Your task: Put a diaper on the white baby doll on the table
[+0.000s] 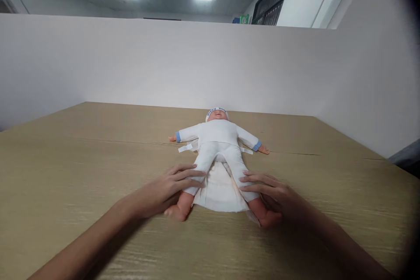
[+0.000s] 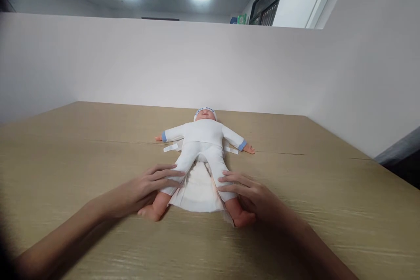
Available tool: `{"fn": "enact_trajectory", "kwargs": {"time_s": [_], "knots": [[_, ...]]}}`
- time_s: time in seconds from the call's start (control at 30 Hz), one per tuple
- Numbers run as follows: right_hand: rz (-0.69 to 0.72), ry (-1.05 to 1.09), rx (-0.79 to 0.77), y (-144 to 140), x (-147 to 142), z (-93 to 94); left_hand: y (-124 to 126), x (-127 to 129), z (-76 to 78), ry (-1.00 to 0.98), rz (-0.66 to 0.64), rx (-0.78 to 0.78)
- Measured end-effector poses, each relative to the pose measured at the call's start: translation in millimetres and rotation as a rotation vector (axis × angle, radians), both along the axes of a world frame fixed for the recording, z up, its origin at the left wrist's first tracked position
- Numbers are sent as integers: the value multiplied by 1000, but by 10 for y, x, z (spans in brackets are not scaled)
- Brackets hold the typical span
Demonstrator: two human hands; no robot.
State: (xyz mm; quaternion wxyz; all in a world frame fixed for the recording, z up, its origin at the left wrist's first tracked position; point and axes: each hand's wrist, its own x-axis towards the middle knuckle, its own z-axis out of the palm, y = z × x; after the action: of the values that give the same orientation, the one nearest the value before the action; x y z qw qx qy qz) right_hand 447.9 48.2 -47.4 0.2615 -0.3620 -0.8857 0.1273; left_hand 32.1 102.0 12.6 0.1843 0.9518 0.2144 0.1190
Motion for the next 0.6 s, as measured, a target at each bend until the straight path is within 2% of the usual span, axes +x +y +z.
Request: {"fn": "enact_trajectory", "kwargs": {"time_s": [0.13, 0.27, 0.33, 0.47, 0.6], "knots": [[12, 95, -125, -12, 1, 81, -113, 97, 81, -55, 103, -68], [-126, 86, -171, -163, -177, 229, -252, 295, 13, -67, 236, -7], [-192, 23, -106, -247, -328, 237, -309, 409, -62, -61, 298, 73], [-264, -107, 99, -331, -648, 109, -354, 564, -186, 17, 393, 206], [-380, -149, 130, -297, -811, 72, -304, 584, -161, 49, 427, 223]]}}
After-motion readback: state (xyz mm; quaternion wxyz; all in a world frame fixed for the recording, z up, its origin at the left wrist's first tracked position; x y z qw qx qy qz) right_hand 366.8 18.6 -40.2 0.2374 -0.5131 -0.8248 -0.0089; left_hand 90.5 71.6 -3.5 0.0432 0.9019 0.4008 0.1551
